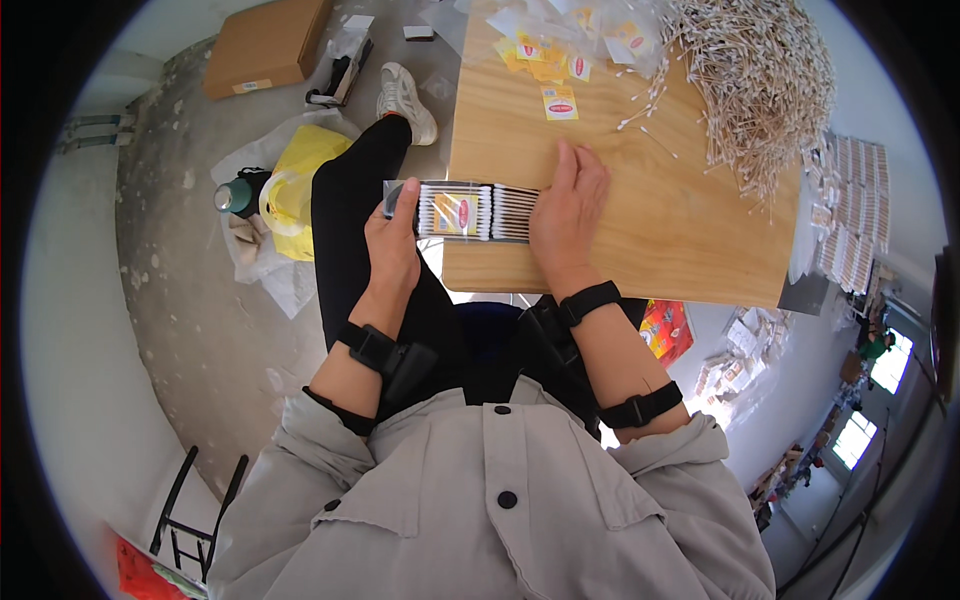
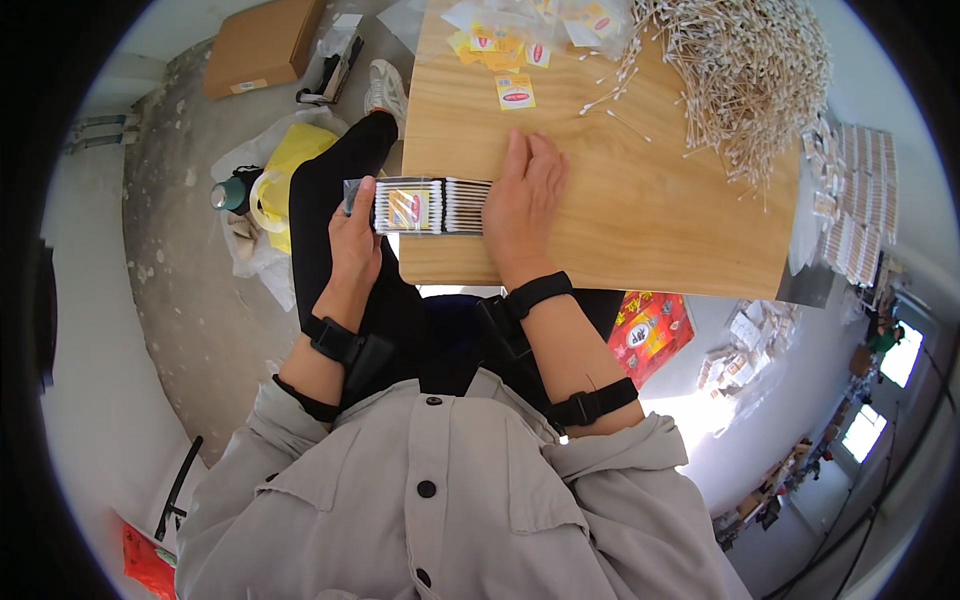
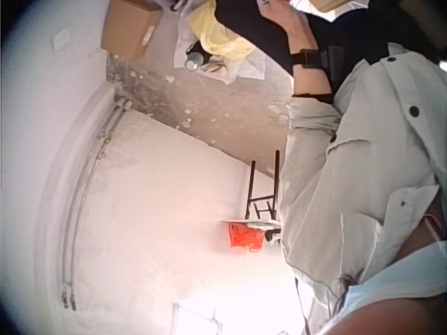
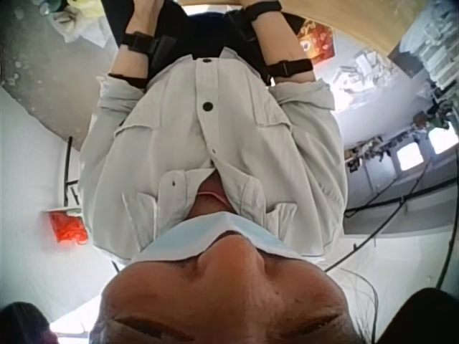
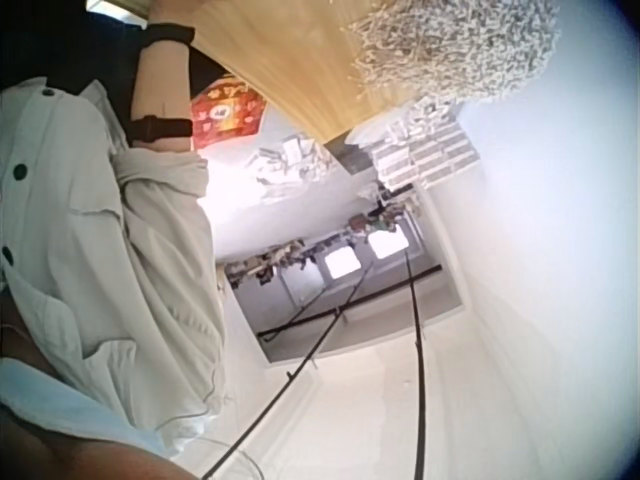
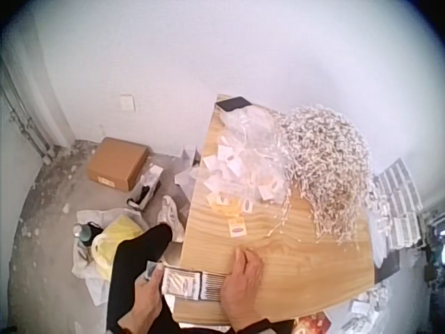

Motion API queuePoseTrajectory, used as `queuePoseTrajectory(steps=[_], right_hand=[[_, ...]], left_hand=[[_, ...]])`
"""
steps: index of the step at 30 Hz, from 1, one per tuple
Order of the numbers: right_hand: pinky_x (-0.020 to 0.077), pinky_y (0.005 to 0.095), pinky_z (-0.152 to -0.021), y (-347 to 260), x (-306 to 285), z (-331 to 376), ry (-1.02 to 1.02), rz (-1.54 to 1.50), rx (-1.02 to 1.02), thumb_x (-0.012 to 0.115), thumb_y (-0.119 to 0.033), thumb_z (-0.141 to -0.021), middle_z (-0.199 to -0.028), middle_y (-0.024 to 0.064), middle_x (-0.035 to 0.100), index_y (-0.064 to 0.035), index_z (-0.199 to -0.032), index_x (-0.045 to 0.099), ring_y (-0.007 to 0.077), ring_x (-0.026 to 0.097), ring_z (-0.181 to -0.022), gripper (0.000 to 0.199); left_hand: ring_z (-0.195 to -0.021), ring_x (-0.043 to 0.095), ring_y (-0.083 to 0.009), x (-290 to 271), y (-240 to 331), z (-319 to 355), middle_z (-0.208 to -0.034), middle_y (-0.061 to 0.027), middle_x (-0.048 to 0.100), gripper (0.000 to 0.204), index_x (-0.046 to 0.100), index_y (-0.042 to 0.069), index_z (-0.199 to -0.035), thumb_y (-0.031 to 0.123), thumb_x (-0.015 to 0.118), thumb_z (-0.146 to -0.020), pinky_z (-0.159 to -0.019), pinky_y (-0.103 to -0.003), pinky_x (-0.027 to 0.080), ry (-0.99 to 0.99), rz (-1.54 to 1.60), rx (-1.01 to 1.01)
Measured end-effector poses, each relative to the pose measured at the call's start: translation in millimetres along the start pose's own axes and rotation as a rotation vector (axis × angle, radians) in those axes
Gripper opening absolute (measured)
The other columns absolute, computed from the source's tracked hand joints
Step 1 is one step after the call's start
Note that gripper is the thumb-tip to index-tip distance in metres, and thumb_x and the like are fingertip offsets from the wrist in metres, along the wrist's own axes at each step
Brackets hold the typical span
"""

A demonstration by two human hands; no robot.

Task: The person sits on the floor and packs cotton swabs into small plastic sleeves. They gather swabs from a large pile on a wooden board, align them, and insert them into the packaging. The person then seals the packages and places them aside.

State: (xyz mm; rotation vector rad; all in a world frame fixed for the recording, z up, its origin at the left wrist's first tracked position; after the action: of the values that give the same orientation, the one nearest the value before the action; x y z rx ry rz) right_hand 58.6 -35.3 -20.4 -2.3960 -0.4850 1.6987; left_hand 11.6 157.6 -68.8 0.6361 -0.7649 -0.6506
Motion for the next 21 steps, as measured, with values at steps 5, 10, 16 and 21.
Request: queuePoseTrajectory(steps=[5,10,16,21], right_hand=[[0.0275,0.0542,-0.113,2.4,-0.4,-0.9,0.007,-0.023,-0.013,0.049,0.002,-0.088,-0.124,0.0159,0.047,-0.001,-0.13,0.05,0.0339,0.042,-0.128,0.043],[0.0278,0.0546,-0.112,1.2,0.4,-0.9,-0.006,-0.015,-0.017,0.049,0.002,-0.088,-0.124,0.0158,0.046,-0.0011,-0.13,0.05,0.0339,0.042,-0.128,0.042],[0.0279,0.0551,-0.112,1.7,-1.3,0.4,0.001,-0.048,-0.008,0.05,0.003,-0.084,-0.123,0.0161,0.046,-0.0012,-0.13,0.049,0.0347,0.042,-0.127,0.046],[0.0286,0.0548,-0.111,1.3,-3.1,-1.0,-0.001,-0.054,-0.02,0.051,0.0,-0.084,-0.123,0.0171,0.047,0.0005,-0.129,0.049,0.0358,0.042,-0.125,0.045]], left_hand=[[-0.078,0.059,-0.0078,-3.6,-0.8,-2.7,-0.088,-0.0027,0.066,0.026,0.065,-0.001,-0.098,0.025,0.066,-0.095,-0.075,-0.024,0.049,-0.016,-0.022,0.021],[-0.089,0.059,-0.0127,-9.3,12.3,-1.4,-0.104,-0.0079,0.064,0.027,0.062,0.001,-0.107,0.023,0.069,-0.093,-0.082,-0.026,0.048,0.049,-0.237,0.175],[-0.125,0.046,-0.0281,38.8,57.0,40.9,-0.126,-0.0114,0.058,0.043,0.057,0.006,-0.124,0.013,0.07,-0.084,-0.107,-0.045,0.032,-0.127,-1.203,1.099],[-0.143,0.032,-0.0265,72.8,28.5,65.6,-0.143,-0.0103,0.049,0.065,0.047,0.005,-0.14,0.017,0.07,-0.08,-0.117,-0.052,0.018,-0.528,-1.598,1.046]])
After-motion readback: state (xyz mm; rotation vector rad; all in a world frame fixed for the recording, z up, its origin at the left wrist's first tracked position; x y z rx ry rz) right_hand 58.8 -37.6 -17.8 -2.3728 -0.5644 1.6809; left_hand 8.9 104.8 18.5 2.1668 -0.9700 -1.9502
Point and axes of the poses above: each hand's wrist, its own z-axis away from the middle knuckle, its own x-axis out of the palm, y = z × x, the point moved 3 cm from there along -z, towards the middle knuckle
